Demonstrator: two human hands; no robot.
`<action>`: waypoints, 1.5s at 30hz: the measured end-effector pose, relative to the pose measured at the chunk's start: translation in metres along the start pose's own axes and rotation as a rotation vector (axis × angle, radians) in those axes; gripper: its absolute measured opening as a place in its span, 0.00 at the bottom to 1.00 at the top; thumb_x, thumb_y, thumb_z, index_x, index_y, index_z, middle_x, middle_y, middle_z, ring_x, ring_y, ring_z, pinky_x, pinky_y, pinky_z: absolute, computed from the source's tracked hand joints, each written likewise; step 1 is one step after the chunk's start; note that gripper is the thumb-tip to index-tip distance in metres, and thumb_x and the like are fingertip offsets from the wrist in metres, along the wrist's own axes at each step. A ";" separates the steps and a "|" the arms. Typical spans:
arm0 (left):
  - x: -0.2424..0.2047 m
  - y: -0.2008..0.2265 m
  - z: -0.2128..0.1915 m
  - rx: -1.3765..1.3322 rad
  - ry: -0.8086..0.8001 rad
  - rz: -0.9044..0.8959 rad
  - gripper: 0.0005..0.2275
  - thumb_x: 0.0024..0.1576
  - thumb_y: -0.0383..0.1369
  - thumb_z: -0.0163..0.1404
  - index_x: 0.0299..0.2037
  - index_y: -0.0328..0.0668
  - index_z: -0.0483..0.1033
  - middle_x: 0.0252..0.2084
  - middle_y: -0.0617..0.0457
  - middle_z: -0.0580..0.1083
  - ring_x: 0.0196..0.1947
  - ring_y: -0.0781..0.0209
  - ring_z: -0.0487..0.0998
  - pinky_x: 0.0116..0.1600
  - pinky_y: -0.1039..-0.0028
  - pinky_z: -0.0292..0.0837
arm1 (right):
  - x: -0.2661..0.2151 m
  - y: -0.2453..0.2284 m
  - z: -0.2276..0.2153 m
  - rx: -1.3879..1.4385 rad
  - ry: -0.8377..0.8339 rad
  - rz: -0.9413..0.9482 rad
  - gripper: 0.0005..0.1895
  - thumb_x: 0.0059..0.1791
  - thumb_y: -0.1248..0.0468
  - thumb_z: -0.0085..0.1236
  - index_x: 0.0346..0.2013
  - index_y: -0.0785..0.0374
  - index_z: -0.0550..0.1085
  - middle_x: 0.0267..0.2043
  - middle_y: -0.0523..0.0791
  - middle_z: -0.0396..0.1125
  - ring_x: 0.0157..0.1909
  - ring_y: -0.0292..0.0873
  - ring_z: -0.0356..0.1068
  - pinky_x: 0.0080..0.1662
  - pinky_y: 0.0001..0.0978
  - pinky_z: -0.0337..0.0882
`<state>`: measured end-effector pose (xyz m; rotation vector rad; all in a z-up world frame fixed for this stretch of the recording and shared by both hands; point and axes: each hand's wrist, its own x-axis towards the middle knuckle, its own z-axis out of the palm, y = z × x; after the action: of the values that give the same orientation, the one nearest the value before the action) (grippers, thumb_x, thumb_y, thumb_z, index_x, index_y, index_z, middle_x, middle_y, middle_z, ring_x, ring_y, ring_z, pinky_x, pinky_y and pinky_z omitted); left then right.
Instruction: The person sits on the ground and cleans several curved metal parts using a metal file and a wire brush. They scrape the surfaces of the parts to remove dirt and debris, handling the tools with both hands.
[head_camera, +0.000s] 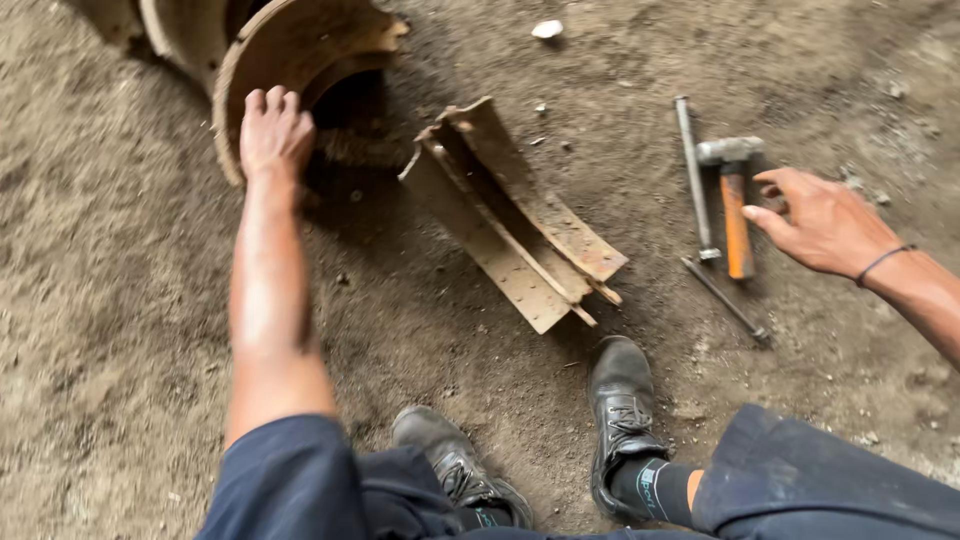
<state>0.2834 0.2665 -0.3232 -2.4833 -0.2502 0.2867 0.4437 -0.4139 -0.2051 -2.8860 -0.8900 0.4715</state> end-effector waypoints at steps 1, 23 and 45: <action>-0.010 -0.004 -0.009 0.014 0.004 0.017 0.10 0.63 0.35 0.47 0.48 0.49 0.81 0.52 0.52 0.74 0.55 0.58 0.71 0.60 0.62 0.63 | 0.002 0.000 0.000 -0.030 -0.002 -0.025 0.26 0.53 0.51 0.54 0.60 0.63 0.71 0.48 0.54 0.76 0.50 0.55 0.76 0.52 0.48 0.75; -0.081 0.225 -0.284 -2.571 0.295 -0.101 0.14 0.73 0.42 0.35 0.47 0.38 0.65 0.31 0.56 0.70 0.24 0.68 0.69 0.27 0.77 0.66 | 0.107 -0.226 -0.028 0.961 -0.059 -0.272 0.23 0.57 0.50 0.53 0.39 0.70 0.75 0.31 0.45 0.71 0.29 0.33 0.68 0.28 0.31 0.71; -0.168 0.277 -0.233 -1.267 0.226 0.415 0.22 0.54 0.39 0.60 0.54 0.36 0.70 0.59 0.38 0.69 0.64 0.38 0.67 0.64 0.54 0.67 | -0.054 0.033 0.153 0.033 0.274 0.038 0.15 0.57 0.56 0.54 0.50 0.65 0.70 0.48 0.55 0.66 0.49 0.59 0.66 0.48 0.52 0.65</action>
<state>0.2143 -0.1245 -0.2832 -3.7817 0.3015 -0.0389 0.3709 -0.4731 -0.3419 -2.8468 -0.7763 0.0868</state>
